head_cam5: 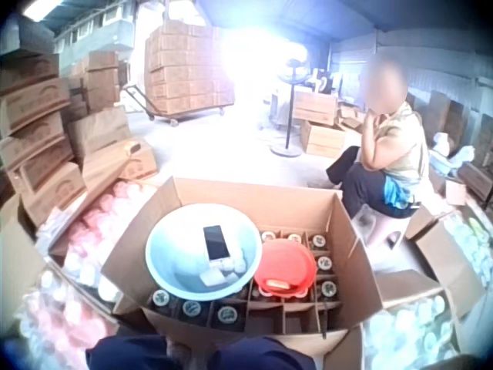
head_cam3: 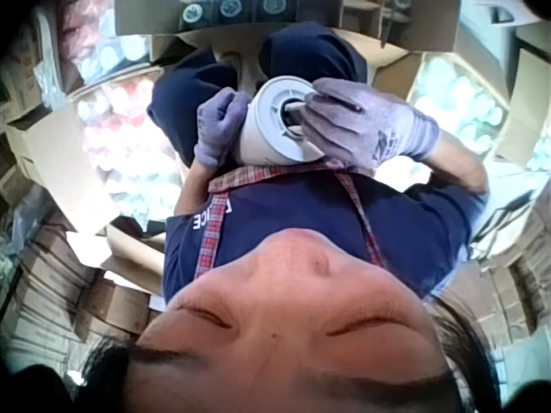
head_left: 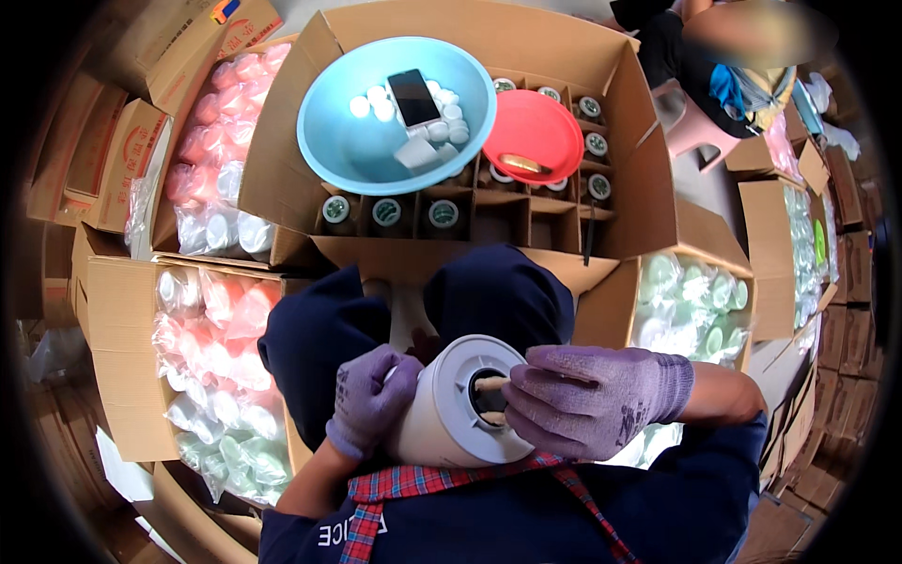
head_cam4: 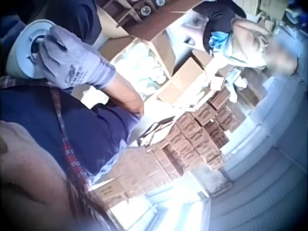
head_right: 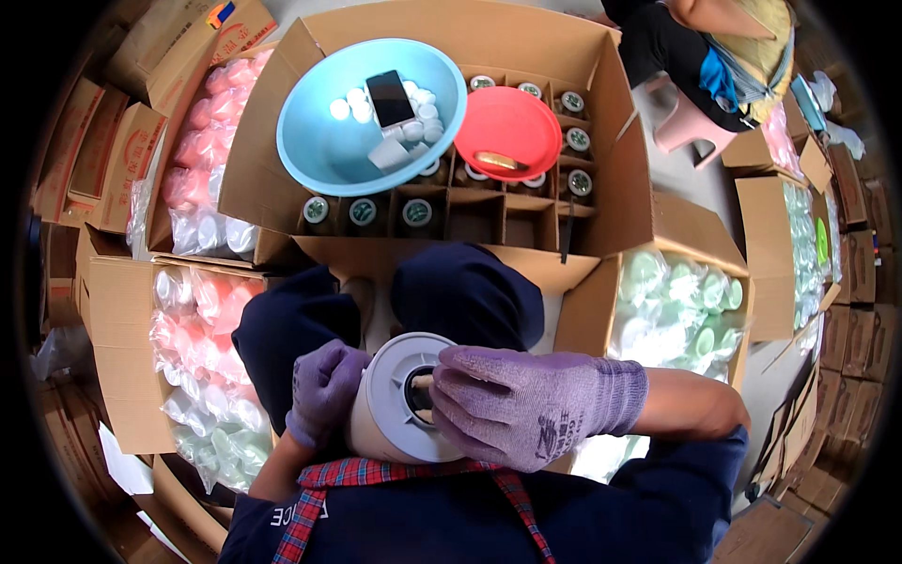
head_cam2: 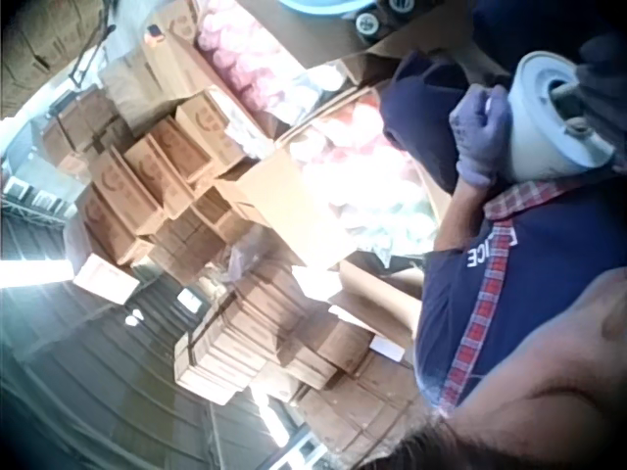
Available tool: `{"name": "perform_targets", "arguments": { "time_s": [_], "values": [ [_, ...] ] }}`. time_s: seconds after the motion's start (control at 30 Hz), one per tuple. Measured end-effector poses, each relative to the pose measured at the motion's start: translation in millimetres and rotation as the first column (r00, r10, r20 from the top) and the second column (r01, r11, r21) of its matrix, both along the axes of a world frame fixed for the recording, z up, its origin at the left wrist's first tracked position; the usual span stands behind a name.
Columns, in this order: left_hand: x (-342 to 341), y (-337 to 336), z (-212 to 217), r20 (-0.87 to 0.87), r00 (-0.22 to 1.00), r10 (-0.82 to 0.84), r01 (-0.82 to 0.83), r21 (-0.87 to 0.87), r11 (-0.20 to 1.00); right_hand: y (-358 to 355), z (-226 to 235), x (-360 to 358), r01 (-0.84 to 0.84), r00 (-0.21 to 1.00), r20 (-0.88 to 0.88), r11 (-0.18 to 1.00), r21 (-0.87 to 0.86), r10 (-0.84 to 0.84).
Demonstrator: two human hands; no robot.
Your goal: The person assembles plastic pitchers by inserting internal components and screwing on lids. They handle multiple units, including white and pink pitchers, taking parts from nearby boxes and basins. The person places the assembled pitchers into a cardboard box.
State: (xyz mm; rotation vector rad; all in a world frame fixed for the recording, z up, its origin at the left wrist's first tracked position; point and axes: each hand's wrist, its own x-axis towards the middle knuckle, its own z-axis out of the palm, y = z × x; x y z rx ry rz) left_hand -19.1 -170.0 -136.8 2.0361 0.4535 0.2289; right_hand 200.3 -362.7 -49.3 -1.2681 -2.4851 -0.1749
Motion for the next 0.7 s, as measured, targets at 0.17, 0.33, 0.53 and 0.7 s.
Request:
{"name": "perform_targets", "arguments": {
  "time_s": [0.17, 0.33, 0.53, 0.7],
  "values": [
    [-25.8, 16.2, 2.7, -0.168, 0.947, 0.274, -0.297, -0.127, 0.947, 16.2, 6.3, 41.5, 0.357, 0.922, -0.228, 0.915, 0.187, -0.313],
    [-25.4, 27.7, 17.3, -0.317, 0.891, 0.324, -0.436, -0.401, 0.806, 69.4, -55.5, 136.8, 0.820, 0.570, -0.010, 0.568, 0.069, -0.822],
    [-54.0, 37.9, 41.4, 0.017, 0.918, -0.397, 0.396, 0.019, 0.918, 113.3, -271.0, 221.8, 0.985, 0.093, 0.115, 0.075, -0.157, -0.989],
    [-60.3, 26.6, 28.5, -0.188, 0.887, -0.422, 0.394, 0.786, 0.476, 205.5, -215.5, 196.0, 0.931, 0.324, -0.127, 0.340, -0.135, -0.937]
  ]
}}
